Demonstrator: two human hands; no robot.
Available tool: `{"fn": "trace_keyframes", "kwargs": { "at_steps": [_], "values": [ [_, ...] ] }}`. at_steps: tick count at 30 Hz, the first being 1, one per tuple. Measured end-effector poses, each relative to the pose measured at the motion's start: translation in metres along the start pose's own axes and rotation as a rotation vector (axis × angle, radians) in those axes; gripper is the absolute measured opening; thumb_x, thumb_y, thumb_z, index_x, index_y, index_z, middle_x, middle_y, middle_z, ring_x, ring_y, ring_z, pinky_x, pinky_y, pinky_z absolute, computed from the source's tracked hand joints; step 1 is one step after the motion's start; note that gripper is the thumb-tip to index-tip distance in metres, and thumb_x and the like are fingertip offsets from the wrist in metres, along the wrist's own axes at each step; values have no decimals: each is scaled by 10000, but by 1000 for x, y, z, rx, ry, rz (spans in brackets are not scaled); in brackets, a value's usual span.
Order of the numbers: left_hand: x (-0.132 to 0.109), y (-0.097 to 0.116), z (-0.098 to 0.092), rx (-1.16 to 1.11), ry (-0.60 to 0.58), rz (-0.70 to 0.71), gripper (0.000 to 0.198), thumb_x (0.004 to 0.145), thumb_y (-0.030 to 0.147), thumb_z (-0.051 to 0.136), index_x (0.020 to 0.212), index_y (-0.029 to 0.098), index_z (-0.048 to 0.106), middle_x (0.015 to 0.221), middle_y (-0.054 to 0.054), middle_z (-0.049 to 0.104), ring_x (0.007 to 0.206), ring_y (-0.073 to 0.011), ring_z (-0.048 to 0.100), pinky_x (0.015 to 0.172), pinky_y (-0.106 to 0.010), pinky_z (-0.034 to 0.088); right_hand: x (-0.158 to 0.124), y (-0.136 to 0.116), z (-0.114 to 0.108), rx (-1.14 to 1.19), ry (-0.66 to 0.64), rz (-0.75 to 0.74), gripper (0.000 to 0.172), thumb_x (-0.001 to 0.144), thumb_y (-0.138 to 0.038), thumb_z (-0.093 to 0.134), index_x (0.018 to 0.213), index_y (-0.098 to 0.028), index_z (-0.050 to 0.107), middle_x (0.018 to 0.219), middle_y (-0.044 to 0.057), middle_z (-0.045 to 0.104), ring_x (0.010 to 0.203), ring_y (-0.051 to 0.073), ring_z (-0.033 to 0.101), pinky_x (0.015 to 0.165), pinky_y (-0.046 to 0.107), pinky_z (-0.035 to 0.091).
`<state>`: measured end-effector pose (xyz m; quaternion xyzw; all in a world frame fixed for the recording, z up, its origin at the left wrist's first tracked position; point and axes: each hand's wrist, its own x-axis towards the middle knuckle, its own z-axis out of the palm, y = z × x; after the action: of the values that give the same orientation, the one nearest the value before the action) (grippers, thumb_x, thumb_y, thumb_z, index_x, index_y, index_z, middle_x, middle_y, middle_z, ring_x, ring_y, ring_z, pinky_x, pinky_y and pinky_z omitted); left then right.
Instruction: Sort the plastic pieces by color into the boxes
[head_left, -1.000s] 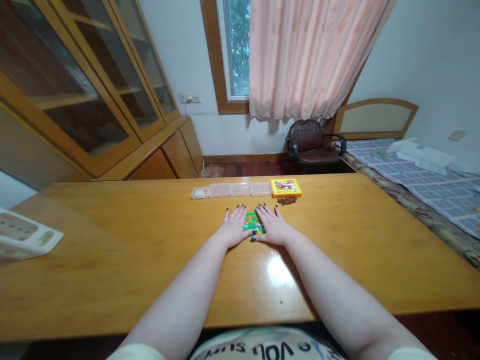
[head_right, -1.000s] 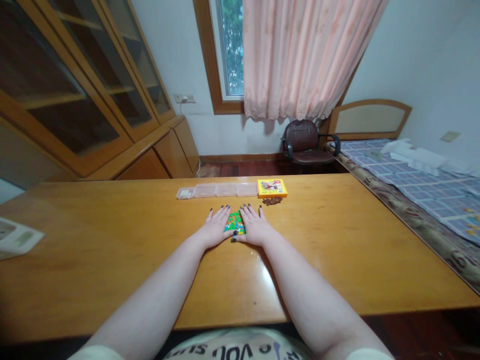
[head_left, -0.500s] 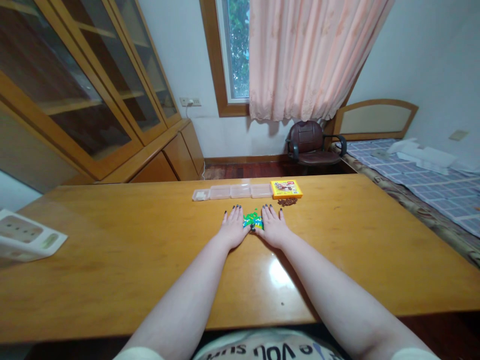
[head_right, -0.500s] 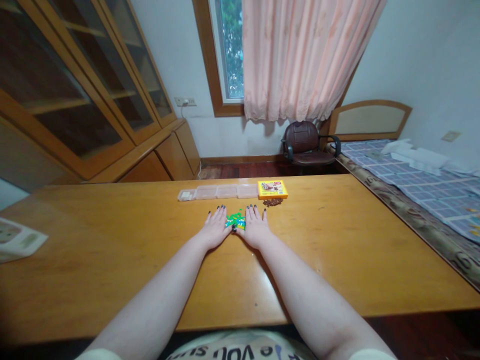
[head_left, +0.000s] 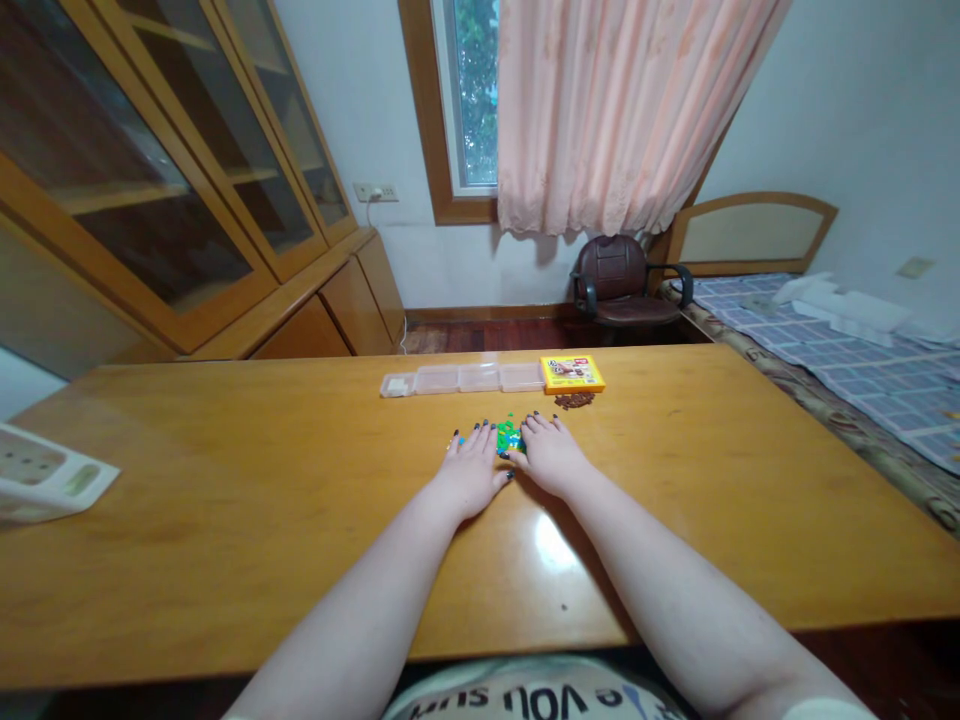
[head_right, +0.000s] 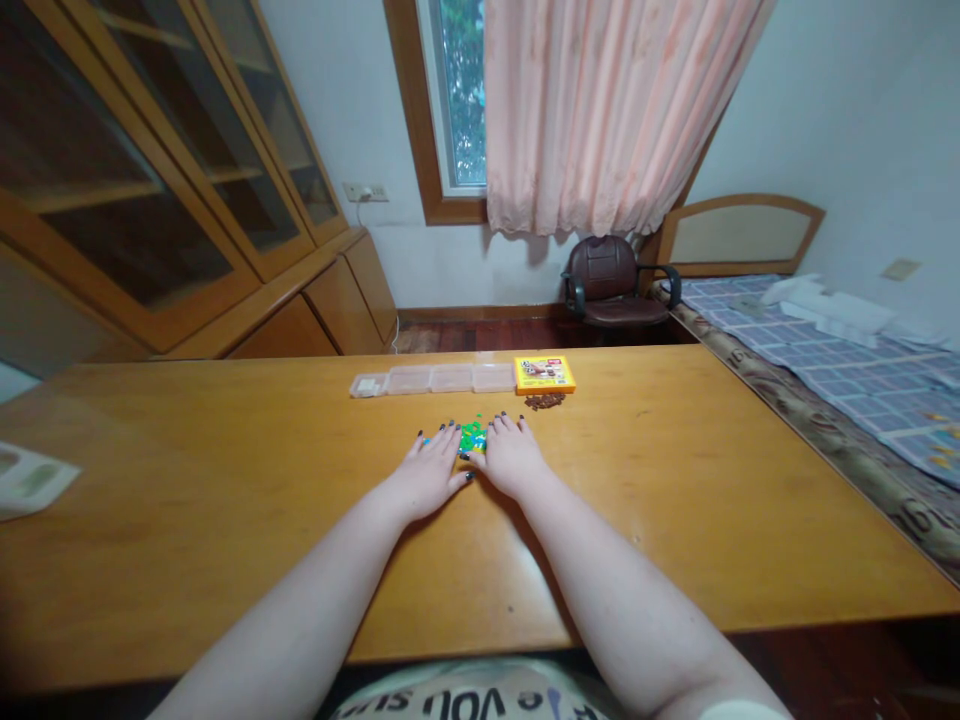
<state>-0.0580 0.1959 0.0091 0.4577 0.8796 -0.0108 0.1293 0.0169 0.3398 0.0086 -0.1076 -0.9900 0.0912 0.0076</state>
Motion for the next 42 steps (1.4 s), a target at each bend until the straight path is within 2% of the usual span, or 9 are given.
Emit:
{"fn": "trace_keyframes", "kwargs": {
  "at_steps": [4,8,13,15,20,23,30,37,42],
  "values": [
    [-1,3,0,8,17,22,620,906,463,372,1428,137,304,1500,-124,268,1396,-261,220,1131,-527,145,-1,1,-6,-2,37,-24,435,913,-473,411,1038,-144,667,1143,156,623,1181,280,462,1045,465,238],
    [8,-2,4,3,84,51,574,916,437,356,1421,166,320,1492,-105,301,1388,-248,244,1132,-532,141,1,5,-3,24,28,-108,416,910,-458,427,1169,-194,618,1321,128,520,1263,281,389,1065,494,206],
    [16,-13,9,14,156,54,567,914,407,361,1423,162,310,1491,-105,309,1386,-243,250,1129,-516,175,5,11,8,46,32,-125,525,892,-491,450,1331,-206,487,1447,127,376,1333,300,296,1080,521,173],
    [15,-14,8,26,210,15,557,909,409,376,1401,150,346,1483,-119,324,1375,-255,269,1122,-525,191,7,14,9,58,56,-114,534,889,-482,460,1334,-187,482,1427,134,403,1318,295,320,1076,503,195],
    [12,-13,6,39,261,-25,443,901,380,412,1296,189,479,1416,-111,434,1315,-266,366,1102,-531,235,9,20,6,72,112,-114,395,909,-441,442,1165,-200,623,1316,112,526,1239,270,418,1065,462,230],
    [12,-13,9,44,269,-30,449,901,400,419,1309,218,467,1414,-111,433,1321,-276,355,1097,-527,241,9,21,6,75,116,-118,373,905,-432,452,1150,-215,632,1307,103,532,1235,264,420,1063,458,230],
    [16,-16,7,48,216,-77,513,902,443,414,1368,227,410,1465,-142,348,1349,-294,308,1102,-518,217,12,25,11,101,102,-62,465,882,-476,471,1234,-188,568,1341,124,484,1253,267,382,1060,438,224],
    [15,-14,6,42,237,-41,463,905,438,404,1330,262,453,1465,-123,351,1346,-298,309,1098,-521,219,14,27,11,160,165,-45,316,879,-314,478,1126,-170,613,1225,99,567,1141,209,470,1020,363,279],
    [14,-14,7,43,271,-31,427,903,388,414,1288,222,491,1451,-120,374,1340,-278,319,1105,-492,232,16,28,13,187,194,-47,270,837,-184,472,1026,-164,665,1145,84,618,1081,193,513,981,309,323]
  ]
}}
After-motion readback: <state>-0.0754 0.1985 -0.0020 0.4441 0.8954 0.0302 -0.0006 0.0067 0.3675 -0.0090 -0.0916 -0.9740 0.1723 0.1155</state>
